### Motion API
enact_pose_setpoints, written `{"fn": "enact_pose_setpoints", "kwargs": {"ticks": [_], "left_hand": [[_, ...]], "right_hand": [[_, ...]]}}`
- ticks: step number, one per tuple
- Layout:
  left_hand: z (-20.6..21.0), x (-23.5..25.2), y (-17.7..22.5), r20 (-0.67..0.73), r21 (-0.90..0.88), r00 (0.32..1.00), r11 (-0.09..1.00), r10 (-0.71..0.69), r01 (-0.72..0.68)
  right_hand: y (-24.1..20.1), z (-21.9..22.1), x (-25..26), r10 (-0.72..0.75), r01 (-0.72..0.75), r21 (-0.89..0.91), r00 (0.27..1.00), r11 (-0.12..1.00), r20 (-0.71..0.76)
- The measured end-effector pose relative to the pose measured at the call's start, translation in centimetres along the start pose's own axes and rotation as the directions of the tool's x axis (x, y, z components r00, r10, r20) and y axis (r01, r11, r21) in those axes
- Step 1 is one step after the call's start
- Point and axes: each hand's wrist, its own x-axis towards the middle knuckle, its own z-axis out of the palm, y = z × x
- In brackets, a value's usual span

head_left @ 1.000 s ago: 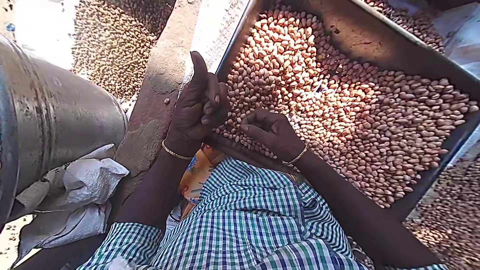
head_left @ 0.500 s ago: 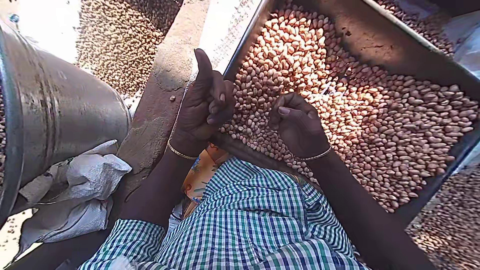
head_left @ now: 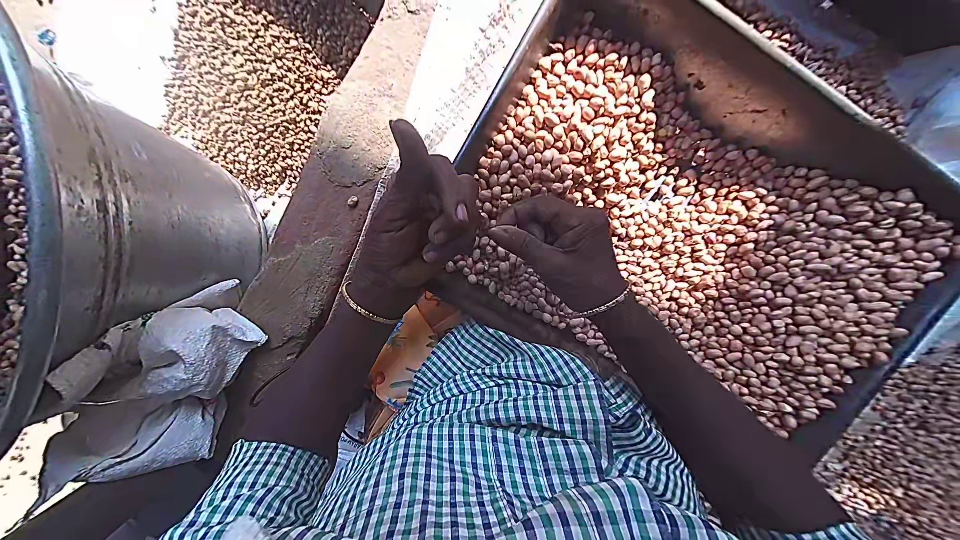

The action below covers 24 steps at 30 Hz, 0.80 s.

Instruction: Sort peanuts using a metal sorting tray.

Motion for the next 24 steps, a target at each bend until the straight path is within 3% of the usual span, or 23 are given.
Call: {"fn": "enact_pose_setpoints", "kwargs": {"ticks": [2,4,6,10,13,16,19,22,24], "left_hand": [[0.3,-0.2,0.1,-0.057,0.052,0.986,0.986,-0.157,0.160],[0.8,0.6,-0.2,-0.132,0.128,0.909,0.902,-0.396,0.412],[0.9,1.2,-0.5,-0.121,0.145,0.849,0.837,-0.515,0.528],[-0.1,0.9,0.0,-0.073,0.110,0.907,0.900,-0.415,0.421],[-0.2,0.9,-0.4,-0.118,0.134,0.924,0.916,-0.365,0.379],[0.0,1.0,-0.5,-0.128,0.100,0.937,0.936,-0.325,0.338],[0.2,0.9,-0.4,-0.152,0.117,0.937,0.936,-0.313,0.332],[0.2,0.9,-0.5,-0.160,0.091,0.936,0.940,-0.312,0.329],[0.1,0.9,-0.6,-0.135,0.068,0.943,0.947,-0.304,0.315]], "right_hand": [[-1.8,-1.4,0.0,0.029,0.001,0.303,0.995,0.953,-0.096],[-3.6,-2.1,-0.1,0.003,0.017,0.349,0.998,0.937,-0.058],[-3.8,-3.3,0.1,0.067,-0.050,0.324,0.997,0.945,-0.042],[-0.1,-9.6,-1.9,0.196,-0.195,0.035,0.929,0.980,-0.314],[1.6,-9.9,-6.3,0.268,-0.340,-0.274,0.926,0.900,-0.267],[1.9,-7.8,-8.4,0.182,-0.248,-0.505,0.967,0.827,-0.176],[2.1,-6.3,-7.6,0.071,-0.131,-0.563,0.989,0.816,-0.127],[2.9,-5.3,-6.8,0.081,-0.100,-0.593,0.995,0.799,-0.059],[3.6,-5.5,-6.8,0.087,-0.128,-0.513,0.991,0.849,-0.103]]}}
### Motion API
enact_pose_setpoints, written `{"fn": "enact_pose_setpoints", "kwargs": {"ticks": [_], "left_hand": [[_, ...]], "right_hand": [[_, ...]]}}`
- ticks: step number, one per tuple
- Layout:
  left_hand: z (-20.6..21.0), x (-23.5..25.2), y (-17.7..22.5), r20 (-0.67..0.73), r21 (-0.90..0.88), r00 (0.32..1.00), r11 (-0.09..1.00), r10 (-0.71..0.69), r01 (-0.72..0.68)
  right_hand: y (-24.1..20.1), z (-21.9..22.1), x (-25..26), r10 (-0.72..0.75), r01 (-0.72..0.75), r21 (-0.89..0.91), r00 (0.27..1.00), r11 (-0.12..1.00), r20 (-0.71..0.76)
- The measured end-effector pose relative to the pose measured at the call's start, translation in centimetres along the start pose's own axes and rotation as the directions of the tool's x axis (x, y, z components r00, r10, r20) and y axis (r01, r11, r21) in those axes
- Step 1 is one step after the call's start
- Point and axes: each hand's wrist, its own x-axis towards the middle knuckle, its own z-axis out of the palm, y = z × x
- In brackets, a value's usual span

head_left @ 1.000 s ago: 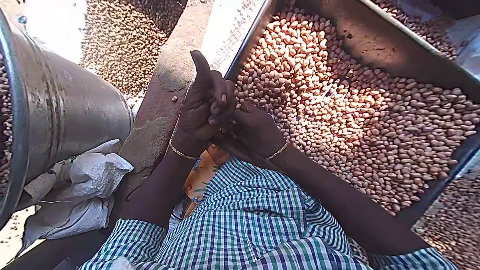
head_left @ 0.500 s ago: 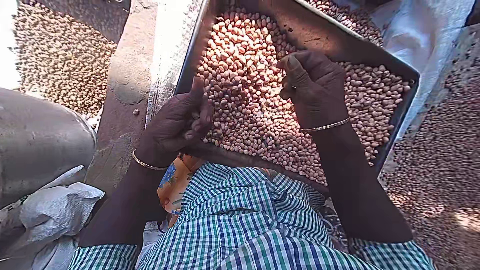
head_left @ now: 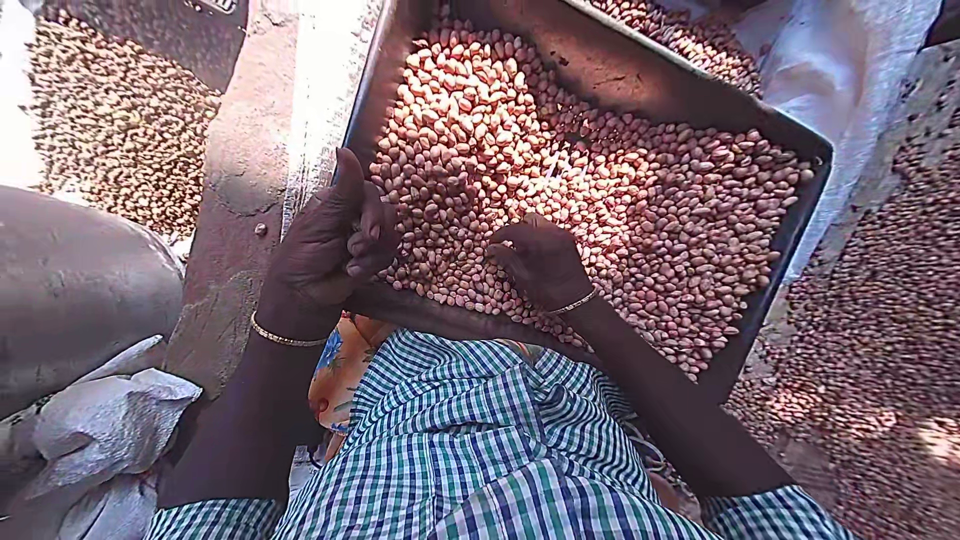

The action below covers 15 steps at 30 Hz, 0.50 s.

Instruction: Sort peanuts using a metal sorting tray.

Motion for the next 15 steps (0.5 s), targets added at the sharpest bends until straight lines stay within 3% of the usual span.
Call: {"fn": "enact_pose_setpoints", "kwargs": {"ticks": [2,4,7,8,9,10,13,15], "left_hand": [[-0.1,-0.1,0.1,0.027,0.003,1.000,1.000,-0.002,0.002],[-0.1,-0.2,0.3,0.029,0.067,0.997,0.995,-0.073,0.071],[0.2,0.4,0.3,0.015,0.169,0.976,0.963,-0.216,0.210],[0.2,0.3,0.4,0.004,0.182,0.976,0.960,-0.219,0.215],[0.2,0.3,0.4,-0.007,0.181,0.980,0.964,-0.198,0.196],[0.1,0.2,0.4,-0.012,0.174,0.985,0.970,-0.171,0.170],[0.3,0.1,0.2,-0.053,0.098,0.993,0.988,-0.110,0.115],[0.5,0.2,0.1,-0.061,0.055,0.994,0.994,-0.091,0.095]], "right_hand": [[-0.3,-1.2,0.5,0.140,-0.108,0.370,0.988,0.923,-0.060],[-2.2,-2.2,1.6,0.220,-0.098,0.730,0.973,0.676,-0.073],[-4.7,-2.9,2.5,0.166,-0.063,0.970,0.986,0.235,0.024],[-4.3,-3.1,2.8,0.170,-0.081,0.983,0.984,0.167,0.052],[-3.4,-3.3,2.9,0.180,-0.092,0.981,0.982,0.169,0.061],[-2.3,-3.4,2.8,0.198,-0.125,0.962,0.977,0.241,0.078],[-1.9,-2.6,1.2,0.258,-0.304,0.697,0.950,0.649,0.174],[-2.6,-1.3,0.4,0.151,-0.206,0.343,0.972,0.916,0.181]]}}
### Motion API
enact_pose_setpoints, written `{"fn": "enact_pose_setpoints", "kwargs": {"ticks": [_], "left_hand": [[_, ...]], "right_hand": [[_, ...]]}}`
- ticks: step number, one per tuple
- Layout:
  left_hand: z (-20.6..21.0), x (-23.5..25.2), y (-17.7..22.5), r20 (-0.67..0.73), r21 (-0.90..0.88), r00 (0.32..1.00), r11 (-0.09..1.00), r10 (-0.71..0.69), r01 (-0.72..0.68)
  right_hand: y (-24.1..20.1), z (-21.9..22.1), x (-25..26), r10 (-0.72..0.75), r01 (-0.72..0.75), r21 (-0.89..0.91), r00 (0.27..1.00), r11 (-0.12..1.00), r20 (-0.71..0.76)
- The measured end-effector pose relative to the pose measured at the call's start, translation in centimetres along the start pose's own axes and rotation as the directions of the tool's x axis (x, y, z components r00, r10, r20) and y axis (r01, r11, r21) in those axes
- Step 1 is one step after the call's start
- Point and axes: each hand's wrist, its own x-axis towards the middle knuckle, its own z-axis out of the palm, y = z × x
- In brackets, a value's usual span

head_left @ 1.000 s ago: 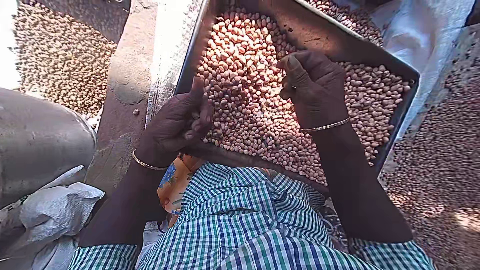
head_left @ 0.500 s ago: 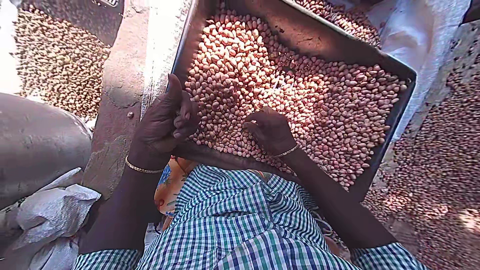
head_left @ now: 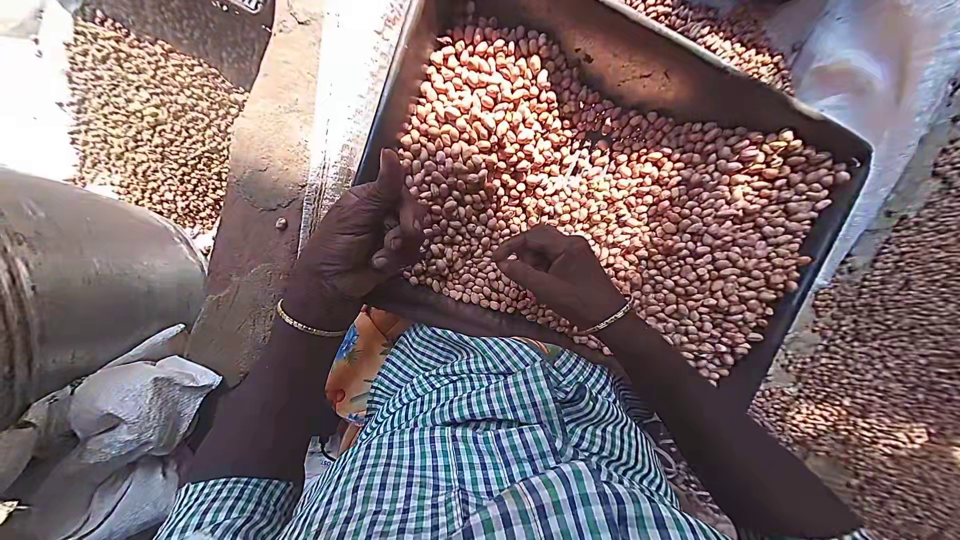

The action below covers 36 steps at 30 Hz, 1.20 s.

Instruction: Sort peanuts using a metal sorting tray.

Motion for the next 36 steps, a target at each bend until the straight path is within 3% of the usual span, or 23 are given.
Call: {"fn": "enact_pose_setpoints", "kwargs": {"ticks": [2,6,8,10,12,14,17,20,24,26,27,30,32,34,36], "left_hand": [[0.1,-0.1,0.0,-0.011,-0.007,1.000,1.000,0.015,-0.015],[-0.2,-0.2,-0.1,-0.005,0.002,0.999,0.999,0.034,-0.034],[-0.2,-0.1,-0.1,0.022,0.002,0.999,0.999,0.045,-0.045],[0.0,-0.2,0.0,0.018,0.045,1.000,0.999,0.014,-0.015],[0.6,-0.2,0.1,-0.009,0.177,0.990,0.974,-0.142,0.142],[1.3,0.1,0.0,0.002,0.239,0.954,0.926,-0.301,0.292],[0.4,0.0,0.2,0.085,0.182,0.967,0.958,-0.241,0.222],[0.2,-0.2,0.2,0.032,0.142,0.994,0.985,-0.106,0.101],[0.0,-0.1,-0.1,0.036,0.096,0.999,0.995,0.014,-0.018],[-0.2,-0.1,0.0,0.060,0.065,0.997,0.996,0.057,-0.060],[-0.3,-0.1,0.0,0.068,0.057,0.995,0.995,0.072,-0.076],[-0.2,-0.2,0.1,0.063,0.078,0.998,0.997,0.000,-0.005],[0.6,-0.1,0.0,0.013,0.157,0.982,0.970,-0.189,0.184],[1.2,0.2,-0.1,0.016,0.177,0.949,0.935,-0.316,0.308],[0.8,0.1,0.0,0.041,0.148,0.971,0.963,-0.233,0.225]], "right_hand": [[0.3,2.0,0.2,-0.168,0.159,-0.301,0.986,0.940,-0.005],[0.4,4.0,1.2,-0.233,0.215,-0.506,0.972,0.835,0.029],[0.0,3.1,1.3,-0.223,0.193,-0.398,0.974,0.897,-0.031],[-1.2,1.6,1.4,-0.137,0.134,-0.033,0.981,0.990,-0.137],[-3.4,0.9,1.2,-0.091,0.124,0.271,0.987,0.955,-0.130],[-4.2,0.6,1.1,-0.109,0.122,0.318,0.992,0.940,-0.060],[-1.2,0.1,0.8,-0.232,0.235,-0.053,0.971,0.970,0.060],[0.9,0.6,-0.7,-0.324,0.415,-0.304,0.894,0.857,0.308],[1.2,1.4,-0.9,-0.380,0.566,-0.492,0.819,0.662,0.431],[2.0,1.8,-0.7,-0.461,0.600,-0.512,0.800,0.615,0.384],[2.6,1.7,-0.5,-0.493,0.577,-0.470,0.816,0.668,0.301],[1.1,0.5,0.4,-0.345,0.344,-0.029,0.938,0.939,-0.038],[-1.6,0.6,1.1,-0.275,0.294,0.181,0.954,0.938,-0.122],[-3.2,1.2,2.1,-0.303,0.321,0.231,0.947,0.919,-0.108],[-3.1,1.9,3.4,-0.362,0.372,0.094,0.926,0.924,-0.104]]}}
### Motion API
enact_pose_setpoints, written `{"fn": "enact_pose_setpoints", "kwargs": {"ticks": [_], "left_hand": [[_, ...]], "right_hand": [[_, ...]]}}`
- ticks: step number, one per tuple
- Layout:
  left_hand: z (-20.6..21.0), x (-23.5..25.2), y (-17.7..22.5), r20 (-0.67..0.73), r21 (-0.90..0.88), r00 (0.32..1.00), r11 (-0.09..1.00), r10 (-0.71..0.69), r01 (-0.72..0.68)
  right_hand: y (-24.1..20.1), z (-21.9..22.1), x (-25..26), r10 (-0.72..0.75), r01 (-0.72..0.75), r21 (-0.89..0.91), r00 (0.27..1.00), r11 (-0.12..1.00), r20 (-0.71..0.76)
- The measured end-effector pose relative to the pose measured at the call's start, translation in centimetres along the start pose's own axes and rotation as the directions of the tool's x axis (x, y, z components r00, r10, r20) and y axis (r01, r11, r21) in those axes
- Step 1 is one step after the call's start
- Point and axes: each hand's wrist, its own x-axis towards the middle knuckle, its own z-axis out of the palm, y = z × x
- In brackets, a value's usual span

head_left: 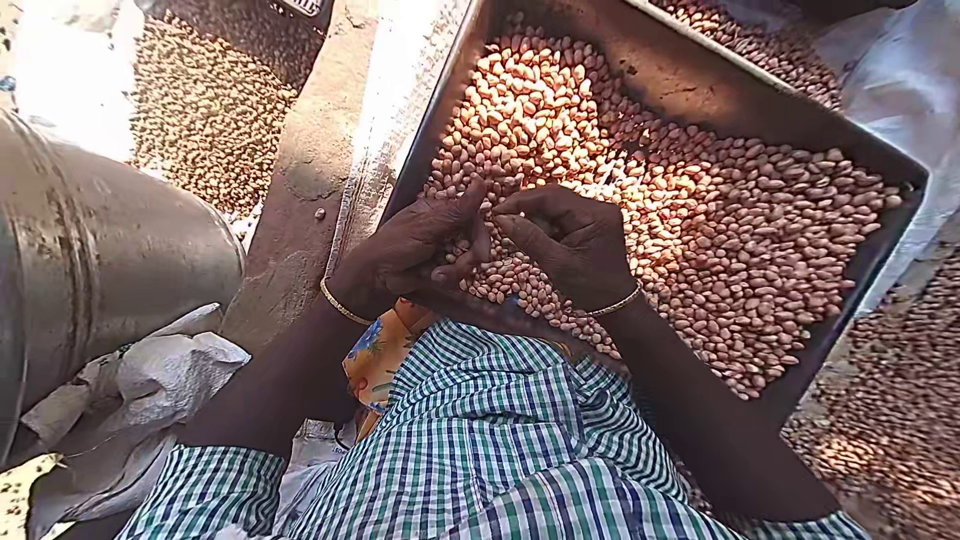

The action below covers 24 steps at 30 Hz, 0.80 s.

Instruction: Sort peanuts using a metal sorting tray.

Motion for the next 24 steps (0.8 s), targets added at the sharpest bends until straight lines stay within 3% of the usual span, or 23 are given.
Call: {"fn": "enact_pose_setpoints", "kwargs": {"ticks": [3,6,9,11,13,15,18,19,21,24], "left_hand": [[-0.8,-0.3,0.1,-0.020,-0.082,0.978,0.975,0.206,-0.207],[-1.0,-0.3,-0.3,-0.008,-0.158,0.944,0.932,0.329,-0.326],[-1.1,-0.4,-0.3,0.013,-0.180,0.926,0.912,0.377,-0.369],[-1.0,-0.6,-0.1,-0.033,-0.142,0.941,0.930,0.337,-0.338],[-0.4,-0.4,0.0,-0.098,-0.104,0.976,0.973,0.195,-0.205],[-0.1,0.2,0.0,-0.062,-0.119,0.996,0.991,0.058,-0.065],[-0.5,0.0,-0.2,-0.012,-0.118,0.993,0.986,0.115,-0.115],[-0.6,-0.2,-0.3,-0.054,-0.124,0.985,0.978,0.164,-0.169],[-0.3,-0.5,-0.5,-0.131,-0.172,0.965,0.954,0.225,-0.246],[-0.4,-0.2,-0.6,-0.125,-0.293,0.947,0.901,0.296,-0.321]], "right_hand": [[1.8,1.6,0.2,-0.128,0.168,-0.299,0.980,0.939,0.150],[2.7,3.2,-0.1,-0.129,0.247,-0.410,0.947,0.878,0.295],[3.2,2.3,0.2,-0.145,0.179,-0.277,0.979,0.944,0.140],[1.3,1.1,0.7,-0.052,0.053,0.038,0.998,0.998,-0.024],[-0.9,0.4,1.0,-0.019,0.031,0.214,0.998,0.976,-0.058],[-1.9,0.3,1.4,0.002,-0.001,0.192,1.000,0.981,-0.008],[-1.1,-1.3,1.9,0.173,-0.161,-0.126,0.981,0.979,0.091],[-1.0,-2.2,2.1,0.253,-0.193,-0.281,0.948,0.940,0.195],[-1.1,-3.8,2.6,0.429,-0.207,-0.470,0.791,0.858,0.436],[-0.7,-4.7,5.1,0.534,-0.071,-0.607,0.565,0.791,0.629]]}}
